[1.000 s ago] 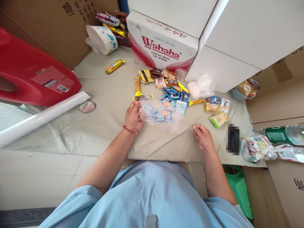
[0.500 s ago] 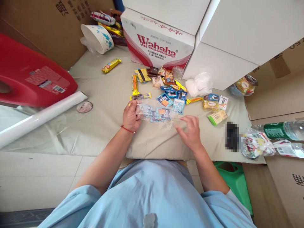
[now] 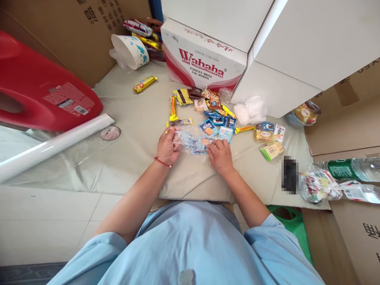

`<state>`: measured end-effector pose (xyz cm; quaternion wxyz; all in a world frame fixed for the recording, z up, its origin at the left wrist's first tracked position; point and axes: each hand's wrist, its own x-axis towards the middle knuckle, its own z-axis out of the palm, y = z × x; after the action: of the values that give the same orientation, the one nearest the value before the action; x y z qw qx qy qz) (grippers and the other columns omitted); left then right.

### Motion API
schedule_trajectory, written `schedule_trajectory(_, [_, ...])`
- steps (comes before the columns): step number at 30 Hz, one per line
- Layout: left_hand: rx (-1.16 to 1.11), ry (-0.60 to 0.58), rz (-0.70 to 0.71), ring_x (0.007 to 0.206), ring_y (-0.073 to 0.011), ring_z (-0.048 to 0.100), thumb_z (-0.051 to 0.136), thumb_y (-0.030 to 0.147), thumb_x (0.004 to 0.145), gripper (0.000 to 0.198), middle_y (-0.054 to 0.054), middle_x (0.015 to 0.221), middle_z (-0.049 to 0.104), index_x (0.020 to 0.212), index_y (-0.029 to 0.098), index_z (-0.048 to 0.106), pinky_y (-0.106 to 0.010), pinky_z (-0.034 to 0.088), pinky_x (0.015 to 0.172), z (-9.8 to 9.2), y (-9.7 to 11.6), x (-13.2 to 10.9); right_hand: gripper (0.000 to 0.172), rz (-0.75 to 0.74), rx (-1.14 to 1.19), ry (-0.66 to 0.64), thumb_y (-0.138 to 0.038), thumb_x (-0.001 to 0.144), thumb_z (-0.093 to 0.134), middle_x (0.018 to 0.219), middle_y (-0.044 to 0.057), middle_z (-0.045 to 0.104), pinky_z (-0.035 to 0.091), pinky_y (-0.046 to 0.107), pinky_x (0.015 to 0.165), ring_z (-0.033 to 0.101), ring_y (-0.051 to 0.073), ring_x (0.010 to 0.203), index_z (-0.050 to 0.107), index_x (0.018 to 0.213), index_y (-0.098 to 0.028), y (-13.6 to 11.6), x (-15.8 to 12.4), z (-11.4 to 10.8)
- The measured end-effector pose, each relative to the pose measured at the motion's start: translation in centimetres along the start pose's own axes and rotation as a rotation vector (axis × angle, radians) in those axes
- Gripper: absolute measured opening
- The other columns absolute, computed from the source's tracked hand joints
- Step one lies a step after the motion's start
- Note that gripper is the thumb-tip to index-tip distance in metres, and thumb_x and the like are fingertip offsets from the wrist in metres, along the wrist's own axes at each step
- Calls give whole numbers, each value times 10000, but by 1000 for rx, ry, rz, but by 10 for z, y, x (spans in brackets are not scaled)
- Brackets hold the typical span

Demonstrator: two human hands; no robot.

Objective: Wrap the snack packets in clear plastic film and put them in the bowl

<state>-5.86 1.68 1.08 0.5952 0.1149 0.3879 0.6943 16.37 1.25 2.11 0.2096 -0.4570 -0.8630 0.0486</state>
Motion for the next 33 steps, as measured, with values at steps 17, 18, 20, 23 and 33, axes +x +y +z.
schedule_trajectory(17, [-50,-3,67,445,-43,421,805,703,740,609,71,709,555,1116,270,600,-184,274,389,6,1,-10,263,89,194,38,-321,1062,419,988,106,725,483,373,873,624,249,929,658,1017,-219,-23,14,-1])
schedule_trajectory(18, [-18,19,81,513,-56,504,825,694,721,652,50,801,605,1163,282,579,-177,320,417,8,-1,-14,254,154,217,61,-335,1059,415,979,102,722,486,369,867,635,248,921,639,1014,-225,-25,14,-4])
schedule_trajectory(20, [110,82,95,690,-88,618,892,601,685,725,15,953,642,1242,287,551,-173,424,513,11,-6,-24,231,281,312,99,-380,1053,425,943,82,710,497,357,832,653,239,890,599,998,-239,-32,13,-9])
schedule_trajectory(23, [386,165,107,852,-120,648,962,382,628,732,-27,1068,651,1242,241,589,-210,514,697,13,-15,-40,244,435,594,127,-483,1026,490,874,36,670,503,312,674,627,194,734,547,969,-252,-44,15,-18])
schedule_trajectory(33, [504,79,44,801,-158,660,755,470,821,321,3,788,653,802,216,560,-234,523,659,-3,-17,-69,451,864,1720,147,-411,699,892,712,-56,520,337,152,397,511,94,601,500,852,-249,-18,-1,-33])
